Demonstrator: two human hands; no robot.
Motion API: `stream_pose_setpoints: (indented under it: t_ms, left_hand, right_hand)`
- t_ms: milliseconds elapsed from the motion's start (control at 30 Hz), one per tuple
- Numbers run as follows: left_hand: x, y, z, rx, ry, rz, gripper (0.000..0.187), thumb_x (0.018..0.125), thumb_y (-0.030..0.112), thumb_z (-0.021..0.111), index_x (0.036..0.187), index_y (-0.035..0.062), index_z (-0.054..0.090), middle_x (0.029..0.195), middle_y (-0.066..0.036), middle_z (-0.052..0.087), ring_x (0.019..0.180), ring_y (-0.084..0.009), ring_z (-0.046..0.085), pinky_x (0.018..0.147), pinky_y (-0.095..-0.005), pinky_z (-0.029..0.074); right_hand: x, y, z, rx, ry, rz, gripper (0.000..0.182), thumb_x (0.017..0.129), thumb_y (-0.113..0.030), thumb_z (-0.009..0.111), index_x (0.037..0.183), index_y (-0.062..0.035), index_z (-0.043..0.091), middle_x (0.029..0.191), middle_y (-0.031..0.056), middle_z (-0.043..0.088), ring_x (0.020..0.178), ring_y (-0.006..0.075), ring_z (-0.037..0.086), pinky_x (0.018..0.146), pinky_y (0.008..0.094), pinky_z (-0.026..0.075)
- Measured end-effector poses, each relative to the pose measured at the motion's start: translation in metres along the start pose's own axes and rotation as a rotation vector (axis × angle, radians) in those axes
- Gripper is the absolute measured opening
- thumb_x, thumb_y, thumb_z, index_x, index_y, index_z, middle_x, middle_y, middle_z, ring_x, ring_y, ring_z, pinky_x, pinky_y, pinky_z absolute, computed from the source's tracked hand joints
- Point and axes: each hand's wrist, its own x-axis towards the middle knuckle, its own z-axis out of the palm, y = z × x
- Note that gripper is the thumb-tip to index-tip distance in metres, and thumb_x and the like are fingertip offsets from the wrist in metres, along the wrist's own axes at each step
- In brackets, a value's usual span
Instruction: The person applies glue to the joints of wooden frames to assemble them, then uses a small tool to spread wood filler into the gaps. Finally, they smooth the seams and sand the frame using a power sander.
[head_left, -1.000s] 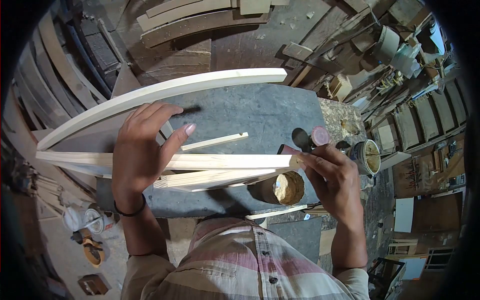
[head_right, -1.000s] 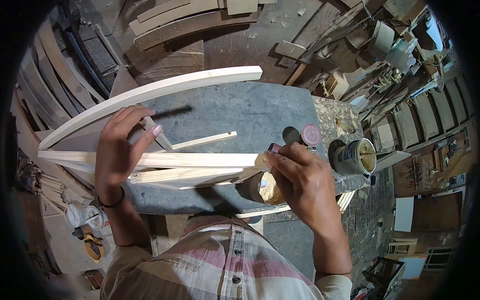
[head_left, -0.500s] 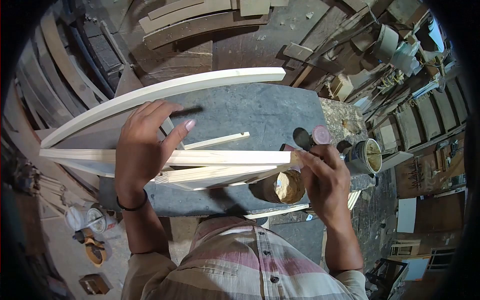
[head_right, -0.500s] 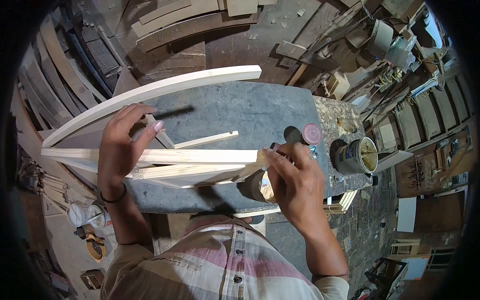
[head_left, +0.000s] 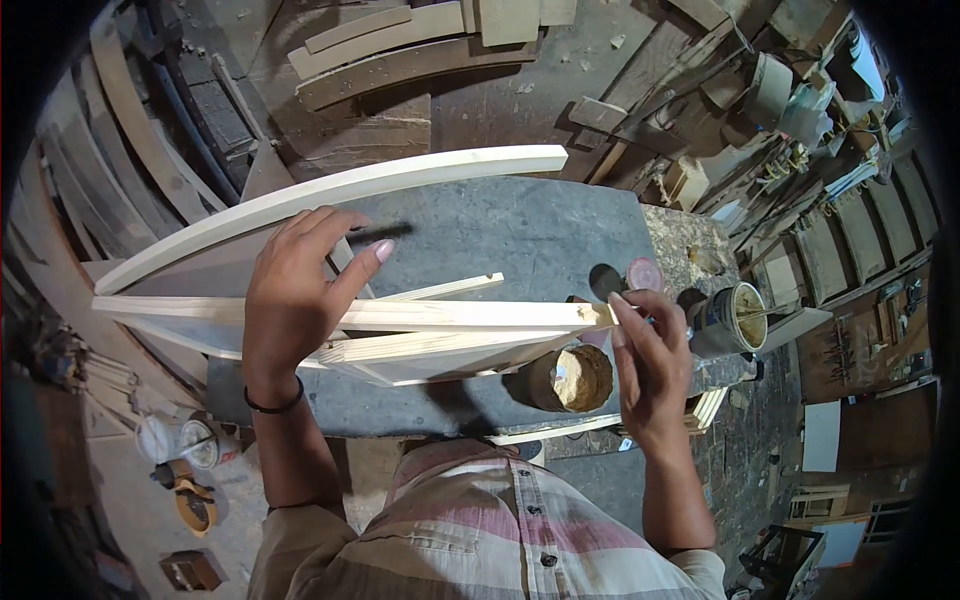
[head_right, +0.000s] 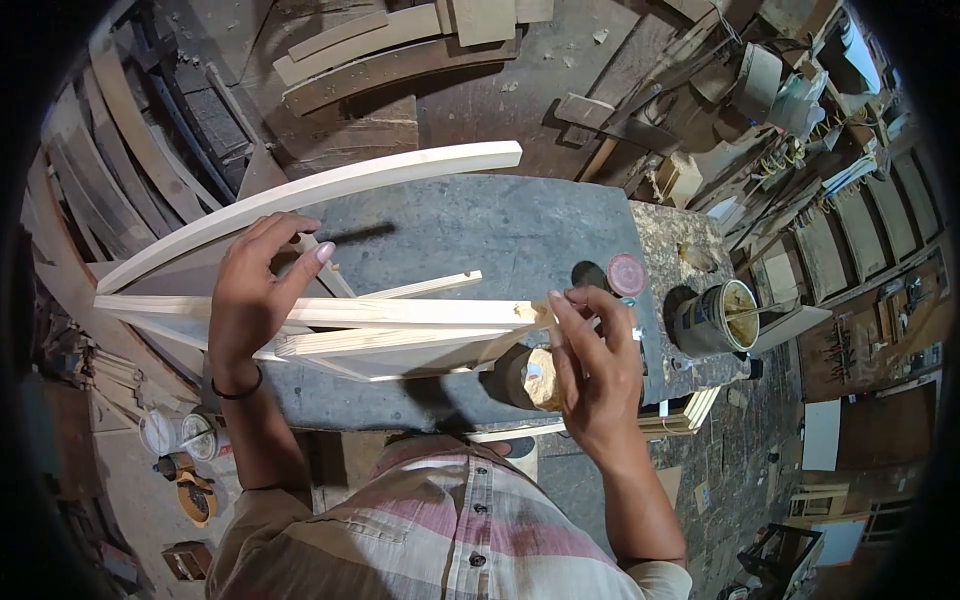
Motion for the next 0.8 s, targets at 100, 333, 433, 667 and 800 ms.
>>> stream_pose_setpoints:
  t_ms: [100, 333, 433, 667, 800]
  left_hand:
    - [0.001, 0.003, -0.001, -0.011, -0.009, -0.021, 0.028, 0.089, 0.017, 0.074, 0.107, -0.002, 0.068, 0.103, -0.016, 0.069, 0.086, -0.027, 0.068, 0.077, -0.034, 0.054]
    - [0.002, 0.002, -0.001, 0.028, -0.016, -0.015, 0.028, 0.089, 0.019, 0.073, 0.108, -0.0015, 0.068, 0.102, -0.016, 0.069, 0.087, -0.0279, 0.068, 0.076, -0.0352, 0.053]
    - [0.001, 0.003, -0.001, 0.008, -0.016, -0.054, 0.028, 0.089, 0.02, 0.073, 0.108, -0.0014, 0.068, 0.102, -0.016, 0.069, 0.087, -0.0279, 0.068, 0.077, -0.0355, 0.053]
    - [0.0, 0.002, 0.0, 0.003, 0.015, -0.038, 0.029, 0.089, 0.02, 0.073, 0.107, -0.0015, 0.068, 0.101, -0.016, 0.069, 0.086, -0.028, 0.068, 0.076, -0.0356, 0.052]
    - [0.002, 0.004, -0.001, -0.006, -0.009, -0.061, 0.029, 0.089, 0.02, 0.073, 0.107, -0.0017, 0.068, 0.1, -0.016, 0.069, 0.086, -0.0279, 0.068, 0.075, -0.0358, 0.052]
  right_hand:
    - [-0.009, 0.004, 0.006, -0.128, -0.016, -0.094, 0.046, 0.085, 0.002, 0.07, 0.13, -0.0074, 0.064, 0.128, 0.0177, 0.058, 0.109, 0.0353, 0.058, 0.09, 0.0437, 0.051]
    - [-0.012, 0.003, 0.008, -0.26, -0.067, -0.122, 0.052, 0.083, -0.003, 0.074, 0.133, -0.011, 0.064, 0.134, 0.0167, 0.056, 0.116, 0.0366, 0.055, 0.098, 0.0456, 0.045]
    - [-0.012, 0.004, 0.006, -0.273, -0.065, -0.137, 0.054, 0.081, -0.006, 0.076, 0.133, -0.0124, 0.064, 0.136, 0.015, 0.055, 0.118, 0.0362, 0.054, 0.099, 0.0456, 0.043]
    - [-0.009, 0.009, -0.002, -0.248, -0.049, -0.23, 0.051, 0.078, -0.011, 0.081, 0.127, -0.0157, 0.069, 0.135, 0.0138, 0.057, 0.118, 0.037, 0.053, 0.1, 0.0465, 0.042]
    - [-0.002, 0.01, -0.006, -0.258, -0.08, -0.26, 0.048, 0.077, -0.011, 0.081, 0.123, -0.0154, 0.07, 0.134, 0.0136, 0.057, 0.118, 0.0369, 0.053, 0.099, 0.047, 0.043]
